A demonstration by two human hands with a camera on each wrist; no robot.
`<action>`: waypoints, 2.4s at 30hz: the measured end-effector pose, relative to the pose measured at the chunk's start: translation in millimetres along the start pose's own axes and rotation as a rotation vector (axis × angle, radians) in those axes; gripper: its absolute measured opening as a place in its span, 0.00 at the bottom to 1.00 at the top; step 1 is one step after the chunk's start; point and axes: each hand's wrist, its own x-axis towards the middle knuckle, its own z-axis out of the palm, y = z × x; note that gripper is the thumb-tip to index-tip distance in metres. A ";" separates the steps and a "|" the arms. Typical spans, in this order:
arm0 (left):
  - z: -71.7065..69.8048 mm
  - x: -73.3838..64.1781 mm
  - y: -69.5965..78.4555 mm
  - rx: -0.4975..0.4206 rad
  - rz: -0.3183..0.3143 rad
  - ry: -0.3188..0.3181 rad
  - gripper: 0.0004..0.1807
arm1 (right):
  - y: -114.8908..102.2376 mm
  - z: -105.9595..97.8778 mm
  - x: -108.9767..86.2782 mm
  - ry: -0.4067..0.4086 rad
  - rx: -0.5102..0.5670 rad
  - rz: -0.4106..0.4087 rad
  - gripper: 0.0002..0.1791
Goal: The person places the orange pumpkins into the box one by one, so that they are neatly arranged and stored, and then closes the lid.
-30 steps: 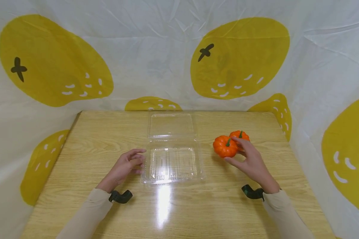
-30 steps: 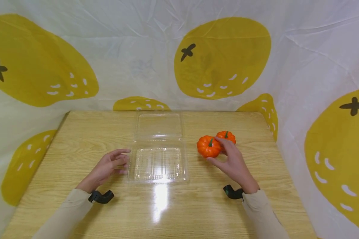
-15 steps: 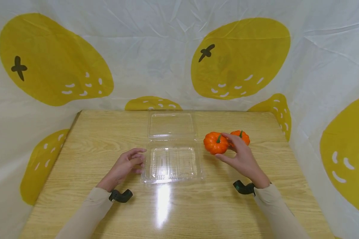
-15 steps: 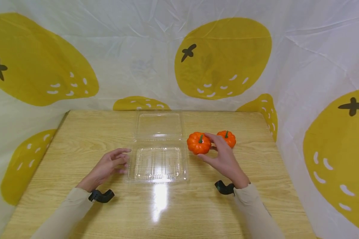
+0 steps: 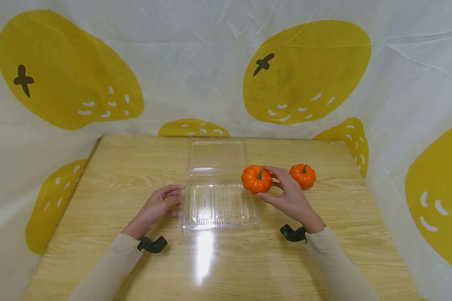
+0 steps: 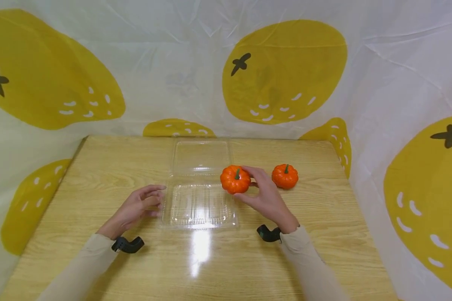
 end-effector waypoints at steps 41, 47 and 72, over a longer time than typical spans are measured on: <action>-2.4 2.2 -4.3 -0.033 -0.014 -0.002 0.28 | -31.9 73.3 24.7 -0.135 0.146 -0.130 0.44; -1.9 2.6 -4.8 -0.031 -0.012 0.005 0.28 | -32.9 81.2 25.9 -0.166 0.123 -0.125 0.43; -0.5 3.4 -3.1 -0.018 -0.014 0.008 0.28 | -36.2 103.1 27.3 -0.312 0.047 0.004 0.44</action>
